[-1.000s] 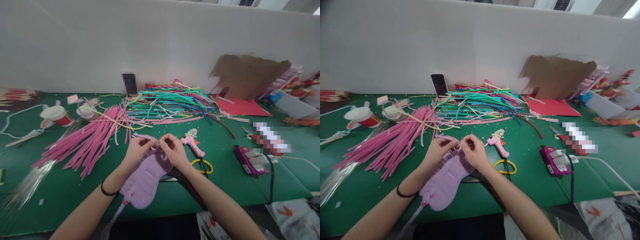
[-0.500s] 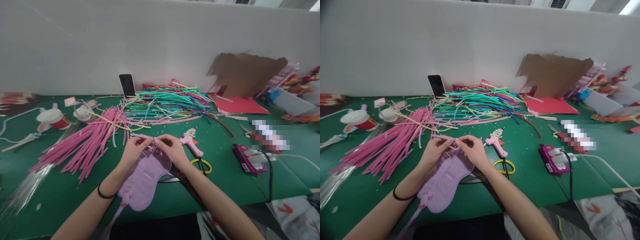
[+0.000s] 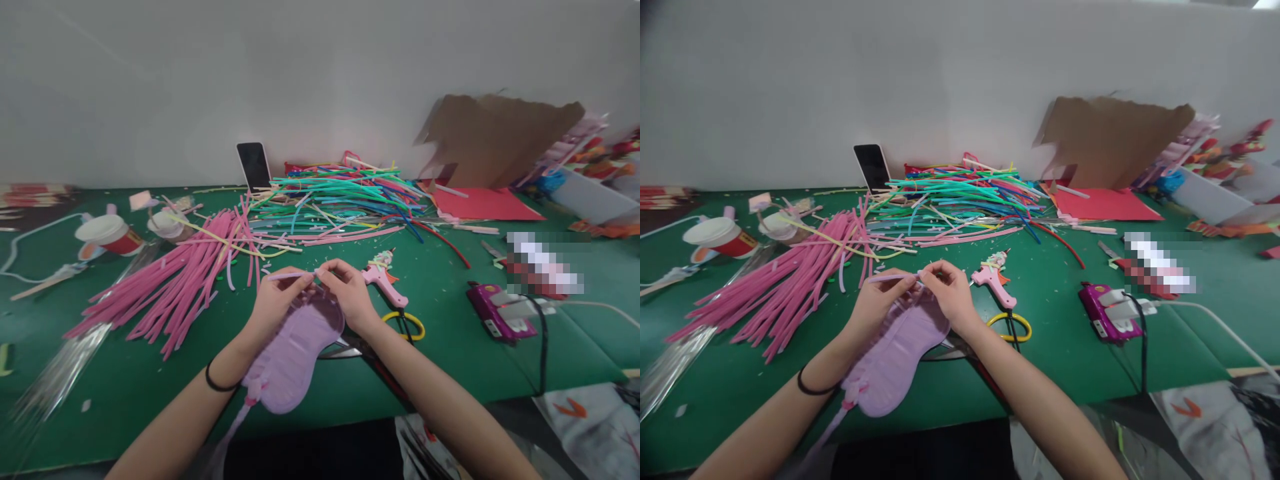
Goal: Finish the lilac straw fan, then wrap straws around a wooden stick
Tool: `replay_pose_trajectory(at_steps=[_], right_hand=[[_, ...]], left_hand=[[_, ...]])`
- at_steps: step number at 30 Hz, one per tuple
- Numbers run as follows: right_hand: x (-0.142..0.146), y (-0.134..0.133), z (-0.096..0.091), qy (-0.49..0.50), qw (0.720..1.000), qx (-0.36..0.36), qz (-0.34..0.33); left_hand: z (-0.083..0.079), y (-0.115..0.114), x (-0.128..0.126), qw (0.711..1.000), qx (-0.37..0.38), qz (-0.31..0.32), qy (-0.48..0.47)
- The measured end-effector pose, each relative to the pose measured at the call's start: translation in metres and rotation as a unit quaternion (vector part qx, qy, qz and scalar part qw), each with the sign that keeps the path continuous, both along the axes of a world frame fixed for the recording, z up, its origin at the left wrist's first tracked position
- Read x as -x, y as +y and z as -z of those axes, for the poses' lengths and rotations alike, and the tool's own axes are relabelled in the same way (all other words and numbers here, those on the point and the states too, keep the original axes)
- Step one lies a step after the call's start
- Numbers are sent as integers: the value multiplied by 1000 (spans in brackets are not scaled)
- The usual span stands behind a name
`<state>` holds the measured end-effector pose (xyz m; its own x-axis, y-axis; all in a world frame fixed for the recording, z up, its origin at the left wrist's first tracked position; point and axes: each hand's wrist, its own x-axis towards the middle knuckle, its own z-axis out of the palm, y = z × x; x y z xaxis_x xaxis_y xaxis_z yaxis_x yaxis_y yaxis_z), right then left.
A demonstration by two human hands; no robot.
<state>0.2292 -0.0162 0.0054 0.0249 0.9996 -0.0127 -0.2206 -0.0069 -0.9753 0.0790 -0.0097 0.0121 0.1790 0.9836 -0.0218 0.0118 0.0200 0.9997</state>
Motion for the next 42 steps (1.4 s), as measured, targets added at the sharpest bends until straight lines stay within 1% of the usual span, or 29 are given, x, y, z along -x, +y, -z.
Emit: replay_pose_trajectory(at_steps=[3, 6, 8, 10, 11, 12, 13, 14, 17, 20, 23, 26, 31, 35, 39, 41, 42], right_hand=[[-1, 0, 0, -43, 998, -39, -4], [-3, -2, -2, -104, 991, -79, -20], [-4, -3, -4, -175, 976, -122, -35], [-5, -4, -6, -250, 951, -173, -48], [-5, -4, -7, -274, 941, -191, -51], [-5, -5, -7, -283, 937, -200, -49], [-5, -5, -8, -277, 939, -198, -44], [-5, -5, -7, -257, 948, -185, -38], [-1, -5, -4, -158, 978, -134, -28], [3, -3, 1, -93, 991, -98, -14], [6, -1, 6, -62, 996, -70, 13], [5, -1, 6, -45, 996, -67, 23], [3, -2, 3, -71, 993, -86, 30], [3, -1, 6, -94, 990, -100, 24], [2, -1, 6, -143, 983, -118, 20], [0, -2, 4, -192, 971, -143, 7], [-2, -2, 2, -227, 960, -163, -7]], left_hand=[[1, 1, 0, 1000, 11, -12, -19], [1, 4, 5, 1000, -17, -13, 6], [0, 6, 9, 997, -55, 7, 50], [-1, 8, 13, 991, -87, 38, 97], [-3, 8, 15, 988, -94, 50, 111], [-4, 9, 16, 987, -94, 55, 114], [-6, 9, 16, 989, -89, 53, 105], [-7, 9, 15, 992, -80, 44, 86], [-7, 6, 10, 999, -44, 4, 1], [-3, 3, 3, 998, -21, -29, -58], [-1, 1, -2, 997, -11, -35, -63], [0, 0, -4, 998, -2, -24, -55], [0, 0, -3, 998, 17, -5, -65], [0, 0, -2, 998, 17, -6, -52], [-1, 0, -1, 1000, -12, -16, -24], [-2, 0, 1, 999, -41, -6, 8], [-2, 1, 3, 997, -65, 2, 37]])
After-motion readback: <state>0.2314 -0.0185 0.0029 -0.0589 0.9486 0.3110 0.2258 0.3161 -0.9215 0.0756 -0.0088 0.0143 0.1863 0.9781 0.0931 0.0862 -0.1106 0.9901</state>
